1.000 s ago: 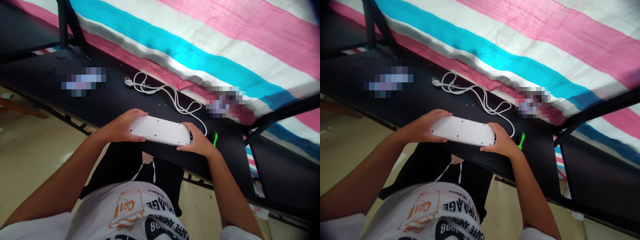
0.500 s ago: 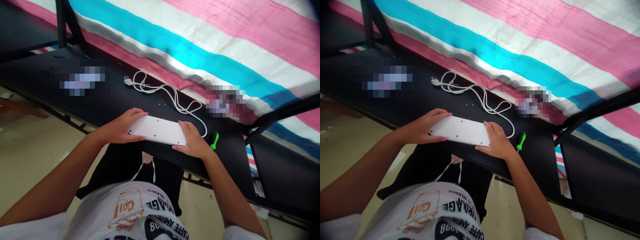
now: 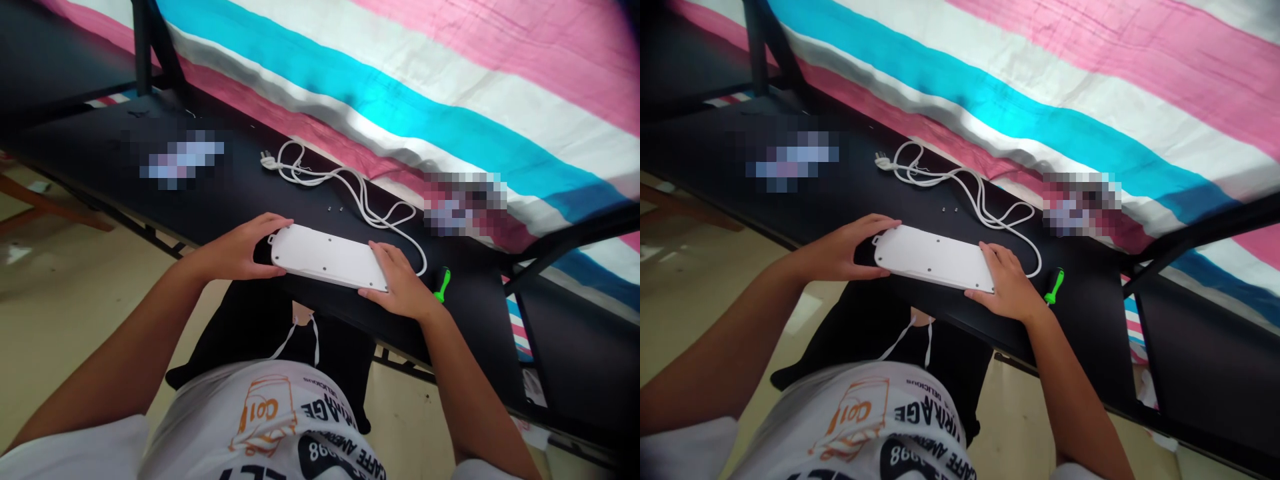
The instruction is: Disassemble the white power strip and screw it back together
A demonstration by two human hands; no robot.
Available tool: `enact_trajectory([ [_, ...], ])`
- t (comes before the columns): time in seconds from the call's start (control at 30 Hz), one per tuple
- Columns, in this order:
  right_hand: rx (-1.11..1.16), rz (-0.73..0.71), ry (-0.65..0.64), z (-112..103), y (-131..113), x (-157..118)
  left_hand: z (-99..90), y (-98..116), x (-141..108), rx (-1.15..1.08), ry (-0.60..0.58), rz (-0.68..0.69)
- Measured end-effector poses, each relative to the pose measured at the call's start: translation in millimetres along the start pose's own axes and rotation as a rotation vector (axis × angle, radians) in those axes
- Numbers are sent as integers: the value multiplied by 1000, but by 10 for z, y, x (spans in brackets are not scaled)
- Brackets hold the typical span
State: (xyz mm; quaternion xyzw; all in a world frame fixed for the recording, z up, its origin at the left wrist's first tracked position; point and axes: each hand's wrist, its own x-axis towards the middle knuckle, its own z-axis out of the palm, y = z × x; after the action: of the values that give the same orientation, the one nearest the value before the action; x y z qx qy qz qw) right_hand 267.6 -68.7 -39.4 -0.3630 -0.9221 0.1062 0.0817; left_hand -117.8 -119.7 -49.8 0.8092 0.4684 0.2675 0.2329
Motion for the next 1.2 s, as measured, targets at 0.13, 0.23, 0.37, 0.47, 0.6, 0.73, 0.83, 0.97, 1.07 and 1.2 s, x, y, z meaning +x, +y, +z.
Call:
enact_trajectory([
  [0.13,28,27,-8,-11,14,3,-15,-15,-11,6,8,-4],
  [0.23,18,51,27,16,-4,19,-7,9,4,-2,16,-9],
  [0.37,13,45,61,38,-30,32,13,83,49,-23,6,-33],
  [0.47,13,43,63,22,-39,30,29,147,102,-15,-31,-65],
  [0.6,18,53,57,-7,-48,31,34,191,161,6,-55,-75],
  [0.73,53,44,38,-32,-78,31,29,170,163,33,-71,-79],
  [0.83,71,48,23,-47,-100,30,32,148,145,62,-83,-73],
  [0.97,85,53,-3,-66,-97,31,77,188,121,95,-83,-39],
  [1.07,110,46,-19,-85,-84,28,159,262,80,129,-59,40],
  [1.2,145,32,-13,-89,-60,17,271,338,0,151,5,97],
])
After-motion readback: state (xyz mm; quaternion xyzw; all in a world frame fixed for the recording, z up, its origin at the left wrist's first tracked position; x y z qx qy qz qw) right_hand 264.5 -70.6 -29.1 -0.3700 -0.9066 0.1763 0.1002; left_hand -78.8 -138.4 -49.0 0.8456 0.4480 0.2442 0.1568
